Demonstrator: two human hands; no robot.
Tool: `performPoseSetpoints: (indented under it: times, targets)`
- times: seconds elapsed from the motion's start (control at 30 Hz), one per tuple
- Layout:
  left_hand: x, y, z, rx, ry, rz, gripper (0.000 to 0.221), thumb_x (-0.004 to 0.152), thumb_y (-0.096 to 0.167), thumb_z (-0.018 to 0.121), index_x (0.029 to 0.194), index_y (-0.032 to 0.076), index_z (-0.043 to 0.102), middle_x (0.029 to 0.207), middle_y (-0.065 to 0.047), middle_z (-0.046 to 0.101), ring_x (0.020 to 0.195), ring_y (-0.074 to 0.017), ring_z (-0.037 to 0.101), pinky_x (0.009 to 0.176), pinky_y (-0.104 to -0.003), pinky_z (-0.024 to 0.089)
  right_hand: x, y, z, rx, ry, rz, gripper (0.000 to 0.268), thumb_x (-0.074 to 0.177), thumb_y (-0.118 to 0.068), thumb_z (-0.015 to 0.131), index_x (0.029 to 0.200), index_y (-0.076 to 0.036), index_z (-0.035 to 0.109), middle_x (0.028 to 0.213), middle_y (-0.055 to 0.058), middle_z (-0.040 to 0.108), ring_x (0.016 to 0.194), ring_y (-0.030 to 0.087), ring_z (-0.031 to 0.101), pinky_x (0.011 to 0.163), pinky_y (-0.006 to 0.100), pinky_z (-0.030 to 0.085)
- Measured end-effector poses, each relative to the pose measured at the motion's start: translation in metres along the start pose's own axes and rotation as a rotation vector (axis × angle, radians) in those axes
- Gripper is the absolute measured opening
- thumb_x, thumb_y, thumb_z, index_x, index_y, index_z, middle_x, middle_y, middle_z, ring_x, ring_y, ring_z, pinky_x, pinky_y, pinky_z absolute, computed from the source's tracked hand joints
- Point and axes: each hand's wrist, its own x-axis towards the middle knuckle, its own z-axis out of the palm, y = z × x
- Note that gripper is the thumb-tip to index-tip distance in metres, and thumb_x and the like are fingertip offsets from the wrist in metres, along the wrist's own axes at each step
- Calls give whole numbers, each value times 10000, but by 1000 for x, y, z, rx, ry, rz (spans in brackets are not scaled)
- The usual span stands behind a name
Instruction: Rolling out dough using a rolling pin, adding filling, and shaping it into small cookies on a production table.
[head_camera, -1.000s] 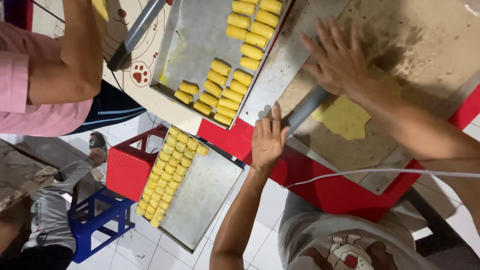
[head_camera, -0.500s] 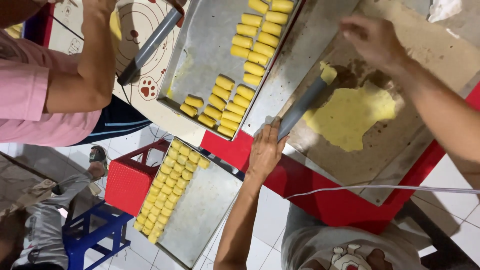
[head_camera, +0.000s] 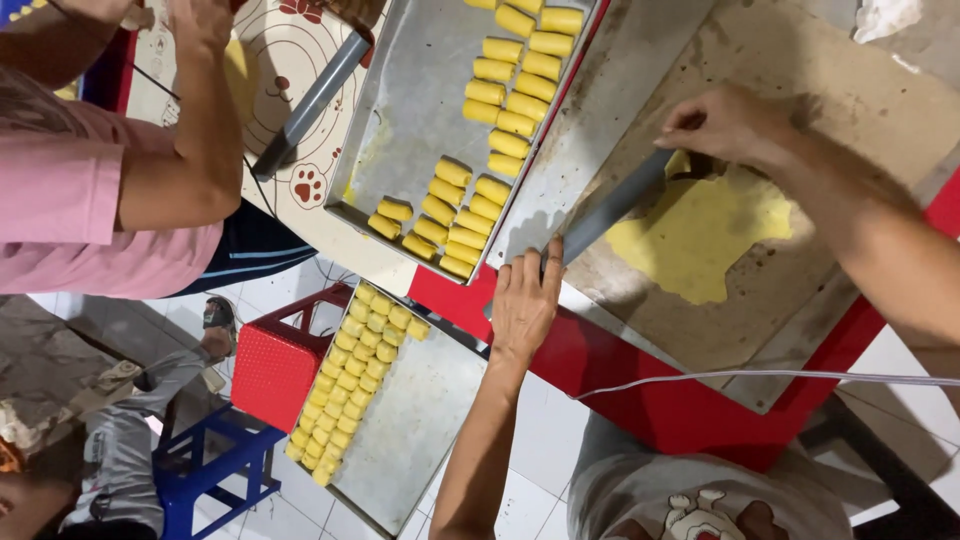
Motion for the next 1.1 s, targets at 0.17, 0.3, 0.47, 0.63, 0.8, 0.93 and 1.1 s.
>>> performPoseSetpoints:
  times: [0.17, 0.3, 0.47, 0.63, 0.8, 0.93, 1.1]
  targets:
    - [-6, 4, 11, -119, -59, -110, 486, 1064, 296, 651, 1439, 17, 517, 963, -97, 493, 791, -260, 487, 682, -393, 441, -10, 17, 8, 108, 144, -290, 194, 964, -104, 759, 1156, -76, 773, 1124, 151, 756, 815, 266, 680, 784, 379, 578]
    - [-8, 9, 6, -157, -90, -125, 470, 1055, 285, 646, 1427, 25, 526, 958, -100, 494, 782, -258, 482, 674, -391, 438, -32, 28, 9, 107, 144, -366, 225, 976, -10, 709, 1198, -18, 736, 1151, 203, 743, 969, 329, 730, 866, 394, 626]
    - [-8, 17, 5, -143, -51, -91, 436, 1079, 252, 592, 1422, -11, 537, 939, -115, 497, 778, -283, 485, 676, -407, 433, -51, 41, 15, 242, 170, -404, 227, 1006, 49, 640, 1226, 47, 697, 1198, 244, 676, 1043, 349, 686, 966, 394, 592]
    - [-9, 23, 7, -6, -17, -69, 453, 1060, -11, 477, 1511, -8, 440, 973, -141, 515, 800, -286, 483, 685, -404, 409, -42, 84, 27, 152, 245, -507, 200, 1036, 68, 622, 1218, 73, 707, 1113, 236, 681, 910, 306, 665, 772, 365, 584]
    - [2, 29, 3, 34, 46, -120, 332, 1067, 47, 519, 1394, 16, 569, 905, -123, 517, 759, -280, 500, 664, -392, 404, -40, 101, 29, -89, 280, -555, 219, 1049, 53, 588, 1232, 96, 699, 1099, 220, 693, 624, 236, 583, 488, 307, 498]
    - [-8, 30, 11, -15, -1, -163, 366, 1068, 215, 596, 1389, 39, 584, 921, -105, 514, 779, -272, 499, 666, -389, 388, -45, 110, 25, -156, 307, -589, 226, 1005, 9, 670, 1217, 58, 728, 1176, 215, 721, 1076, 347, 697, 974, 434, 589]
    - [-19, 29, 20, -96, -169, -277, 511, 1066, 344, 576, 1495, 76, 504, 1003, -119, 513, 827, -295, 489, 713, -410, 393, -38, 116, 33, -253, 493, -550, 256, 1082, -95, 693, 1304, 20, 750, 1189, 166, 709, 1102, 346, 604, 931, 468, 517]
